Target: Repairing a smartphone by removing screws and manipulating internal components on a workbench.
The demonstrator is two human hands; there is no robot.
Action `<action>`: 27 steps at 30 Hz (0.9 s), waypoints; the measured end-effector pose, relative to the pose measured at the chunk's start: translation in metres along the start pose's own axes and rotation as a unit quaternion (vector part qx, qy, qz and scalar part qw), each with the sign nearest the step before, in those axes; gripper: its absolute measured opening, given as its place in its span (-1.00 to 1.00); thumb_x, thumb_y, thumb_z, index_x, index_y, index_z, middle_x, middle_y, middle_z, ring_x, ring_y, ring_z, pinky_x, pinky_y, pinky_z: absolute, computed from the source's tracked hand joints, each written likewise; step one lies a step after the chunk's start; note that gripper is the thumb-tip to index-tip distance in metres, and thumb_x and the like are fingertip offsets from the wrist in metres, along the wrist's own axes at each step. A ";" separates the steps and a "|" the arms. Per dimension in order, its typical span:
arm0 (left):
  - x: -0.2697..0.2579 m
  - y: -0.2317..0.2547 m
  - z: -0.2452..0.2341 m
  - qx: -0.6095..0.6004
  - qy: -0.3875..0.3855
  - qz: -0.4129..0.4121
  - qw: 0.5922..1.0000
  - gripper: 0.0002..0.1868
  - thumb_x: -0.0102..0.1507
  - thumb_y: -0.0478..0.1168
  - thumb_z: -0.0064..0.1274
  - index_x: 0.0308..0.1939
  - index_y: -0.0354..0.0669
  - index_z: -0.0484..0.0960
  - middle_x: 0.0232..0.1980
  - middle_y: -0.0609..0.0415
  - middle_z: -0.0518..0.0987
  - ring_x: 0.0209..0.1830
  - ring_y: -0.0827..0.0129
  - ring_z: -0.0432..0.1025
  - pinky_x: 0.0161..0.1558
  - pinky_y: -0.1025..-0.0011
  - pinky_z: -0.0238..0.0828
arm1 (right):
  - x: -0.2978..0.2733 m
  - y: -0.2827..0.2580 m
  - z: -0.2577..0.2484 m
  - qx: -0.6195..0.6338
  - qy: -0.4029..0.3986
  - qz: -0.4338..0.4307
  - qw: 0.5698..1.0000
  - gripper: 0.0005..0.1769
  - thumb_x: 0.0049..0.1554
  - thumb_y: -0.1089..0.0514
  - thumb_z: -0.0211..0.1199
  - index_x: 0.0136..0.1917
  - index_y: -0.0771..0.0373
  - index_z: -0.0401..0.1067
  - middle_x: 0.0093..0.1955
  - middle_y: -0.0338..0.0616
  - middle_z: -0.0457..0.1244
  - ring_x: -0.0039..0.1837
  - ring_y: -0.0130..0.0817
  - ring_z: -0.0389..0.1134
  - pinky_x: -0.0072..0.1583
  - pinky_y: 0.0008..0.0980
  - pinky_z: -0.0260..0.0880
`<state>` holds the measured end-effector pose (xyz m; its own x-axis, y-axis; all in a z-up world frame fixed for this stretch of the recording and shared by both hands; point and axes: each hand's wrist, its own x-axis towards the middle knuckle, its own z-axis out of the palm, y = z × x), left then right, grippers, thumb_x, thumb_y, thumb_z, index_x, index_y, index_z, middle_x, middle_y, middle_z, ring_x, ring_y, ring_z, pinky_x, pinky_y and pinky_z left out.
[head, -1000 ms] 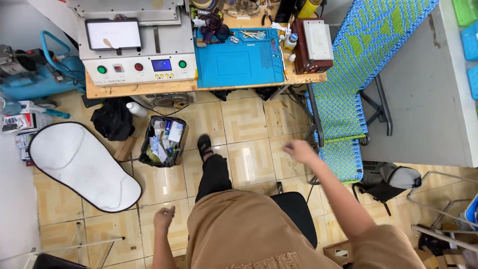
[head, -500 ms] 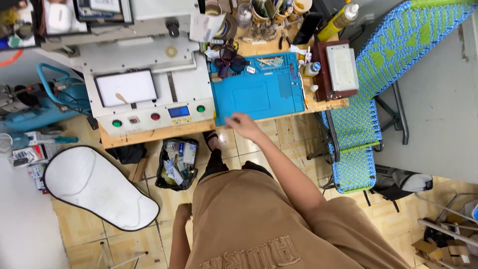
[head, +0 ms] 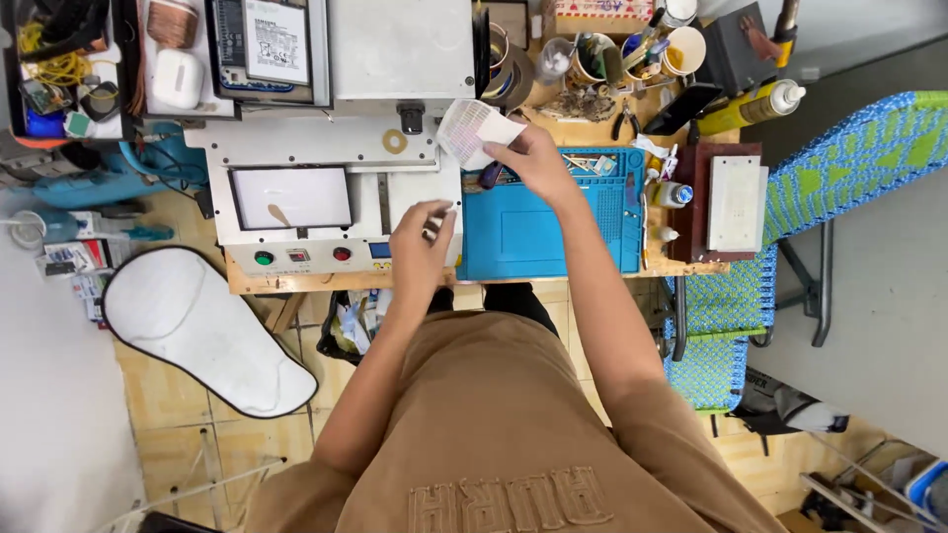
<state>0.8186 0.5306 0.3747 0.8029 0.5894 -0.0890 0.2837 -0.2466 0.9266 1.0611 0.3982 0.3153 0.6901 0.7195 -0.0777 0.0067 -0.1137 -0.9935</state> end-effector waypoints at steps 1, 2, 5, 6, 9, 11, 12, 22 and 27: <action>0.009 0.009 0.010 -0.028 0.053 0.037 0.998 -0.83 0.54 -0.31 0.29 0.22 -0.18 0.77 -0.03 -0.14 0.75 -0.18 0.02 0.72 -0.24 0.18 0.73 | -0.002 0.005 0.003 0.038 -0.007 0.008 0.999 -0.61 0.41 0.30 0.49 0.48 0.28 0.61 0.36 -0.02 0.51 0.38 -0.35 0.46 0.51 -0.01 0.49; 0.017 0.016 0.015 -0.029 0.060 0.035 0.997 -0.83 0.54 -0.31 0.29 0.22 -0.18 0.77 -0.03 -0.14 0.75 -0.18 0.02 0.72 -0.24 0.18 0.73 | -0.003 0.003 0.008 0.037 -0.014 0.007 0.999 -0.61 0.41 0.30 0.49 0.48 0.28 0.61 0.36 -0.02 0.51 0.38 -0.35 0.46 0.51 -0.01 0.49; 0.030 0.029 0.024 -0.027 0.119 0.083 0.989 -0.75 0.55 -0.40 0.27 0.30 -0.18 0.71 0.03 -0.10 0.70 -0.07 -0.02 0.69 -0.17 0.11 0.74 | -0.021 -0.002 0.020 0.045 -0.027 0.012 0.999 -0.52 0.45 0.33 0.44 0.60 0.28 0.56 0.48 0.14 0.46 0.51 -0.02 0.46 0.48 0.11 0.50; 0.037 0.030 0.026 -0.016 0.136 0.104 0.985 -0.73 0.51 -0.41 0.32 0.28 -0.18 0.72 0.04 -0.09 0.70 -0.05 -0.01 0.69 -0.15 0.13 0.76 | -0.020 -0.007 0.021 0.049 -0.024 0.015 0.998 -0.53 0.45 0.32 0.44 0.59 0.29 0.56 0.46 0.13 0.47 0.48 -0.09 0.48 0.45 0.06 0.54; 0.055 0.033 0.028 0.001 0.158 0.125 0.980 -0.72 0.46 -0.43 0.40 0.23 -0.22 0.75 0.05 -0.10 0.70 -0.03 -0.03 0.70 -0.15 0.13 0.78 | -0.018 -0.013 0.019 0.050 -0.025 0.023 0.998 -0.57 0.44 0.32 0.44 0.55 0.29 0.58 0.41 0.12 0.49 0.41 -0.23 0.49 0.38 -0.02 0.59; 0.062 0.032 0.030 0.004 0.159 0.130 0.979 -0.73 0.43 -0.44 0.43 0.19 -0.26 0.77 0.04 -0.13 0.70 -0.03 -0.07 0.70 -0.16 0.11 0.79 | -0.019 -0.017 0.017 0.046 -0.024 0.024 0.998 -0.60 0.44 0.33 0.44 0.52 0.30 0.60 0.38 0.12 0.51 0.36 -0.31 0.49 0.34 -0.05 0.60; 0.064 0.030 0.031 0.016 0.160 0.147 0.976 -0.73 0.42 -0.42 0.45 0.17 -0.20 0.80 0.05 -0.05 0.72 -0.01 0.03 0.71 -0.11 0.18 0.79 | -0.020 -0.021 0.017 0.031 -0.034 0.021 0.999 -0.61 0.44 0.33 0.43 0.52 0.33 0.60 0.36 0.16 0.51 0.34 -0.25 0.51 0.31 -0.01 0.60; 0.071 0.022 0.033 0.094 0.168 0.195 0.962 -0.76 0.36 -0.41 0.52 0.09 -0.20 0.87 0.03 -0.05 0.81 0.02 0.17 0.72 0.05 0.27 0.77 | -0.013 -0.026 0.015 -0.089 -0.015 -0.027 0.996 -0.63 0.39 0.46 0.43 0.45 0.48 0.62 0.34 0.31 0.51 0.41 0.17 0.51 0.36 0.21 0.61; 0.072 0.025 0.031 0.094 0.156 0.182 0.966 -0.79 0.36 -0.44 0.50 0.06 -0.23 0.89 0.02 -0.08 0.82 -0.01 0.17 0.74 0.05 0.27 0.77 | -0.014 -0.037 0.023 -0.105 0.003 -0.036 0.994 -0.67 0.38 0.46 0.44 0.40 0.48 0.64 0.24 0.32 0.52 0.34 0.15 0.55 0.30 0.22 0.63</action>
<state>0.8998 0.5431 0.3798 0.6786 0.6336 0.3715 0.1261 -0.5988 0.7909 1.0342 0.4082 0.3511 0.6872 0.7264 -0.0058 0.2071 -0.2036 -0.9569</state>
